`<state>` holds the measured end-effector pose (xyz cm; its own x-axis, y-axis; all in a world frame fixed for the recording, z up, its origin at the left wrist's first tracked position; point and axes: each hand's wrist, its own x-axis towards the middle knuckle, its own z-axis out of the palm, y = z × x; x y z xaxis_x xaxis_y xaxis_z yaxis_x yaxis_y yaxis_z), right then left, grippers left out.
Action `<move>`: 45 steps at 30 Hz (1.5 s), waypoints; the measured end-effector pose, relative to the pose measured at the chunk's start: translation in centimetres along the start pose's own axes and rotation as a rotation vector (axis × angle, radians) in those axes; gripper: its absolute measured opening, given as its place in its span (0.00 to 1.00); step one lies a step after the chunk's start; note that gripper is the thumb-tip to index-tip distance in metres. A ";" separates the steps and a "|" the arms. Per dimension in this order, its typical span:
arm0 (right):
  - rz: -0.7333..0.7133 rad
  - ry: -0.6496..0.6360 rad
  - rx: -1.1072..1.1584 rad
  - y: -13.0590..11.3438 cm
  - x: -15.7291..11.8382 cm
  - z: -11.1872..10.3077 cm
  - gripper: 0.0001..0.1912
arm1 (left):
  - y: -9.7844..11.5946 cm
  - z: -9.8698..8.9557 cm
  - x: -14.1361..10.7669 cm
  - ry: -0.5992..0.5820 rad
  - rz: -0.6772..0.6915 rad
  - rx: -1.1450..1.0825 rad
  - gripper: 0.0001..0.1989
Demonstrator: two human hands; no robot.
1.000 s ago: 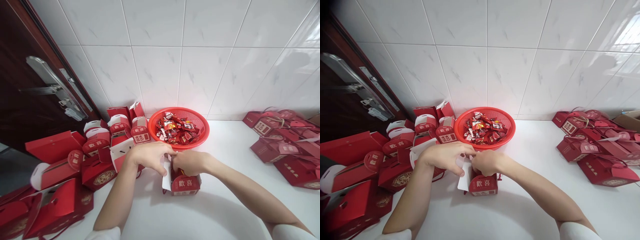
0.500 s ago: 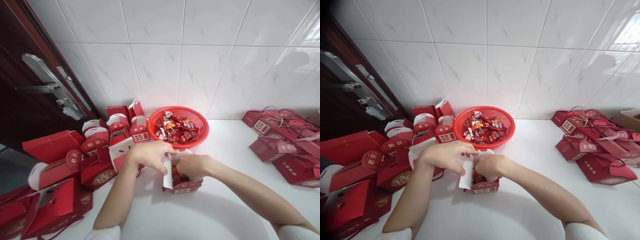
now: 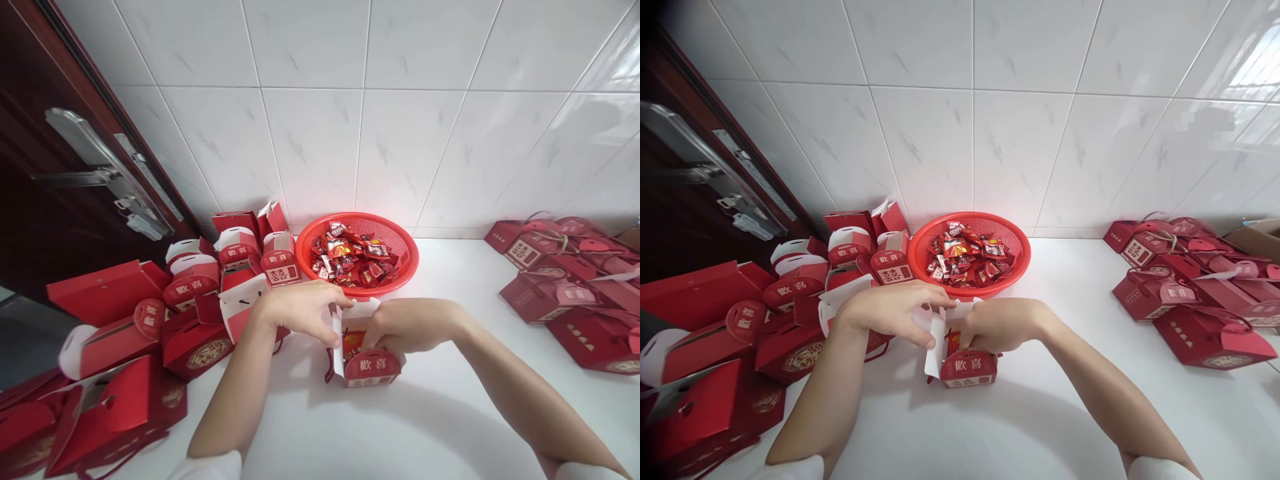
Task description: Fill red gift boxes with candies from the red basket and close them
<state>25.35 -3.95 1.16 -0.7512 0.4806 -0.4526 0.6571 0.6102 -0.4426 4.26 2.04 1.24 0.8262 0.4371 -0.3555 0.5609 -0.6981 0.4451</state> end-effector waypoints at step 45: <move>0.130 0.282 0.244 2.3 -3.1 2.8 0.09 | 1.2 1.2 1.3 -0.077 0.116 -0.084 0.10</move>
<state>29.40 -5.79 -0.63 -0.6264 0.7187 -0.3018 0.7181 0.3815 -0.5821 5.97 1.10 0.28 0.8810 0.3092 -0.3581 0.4670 -0.6901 0.5529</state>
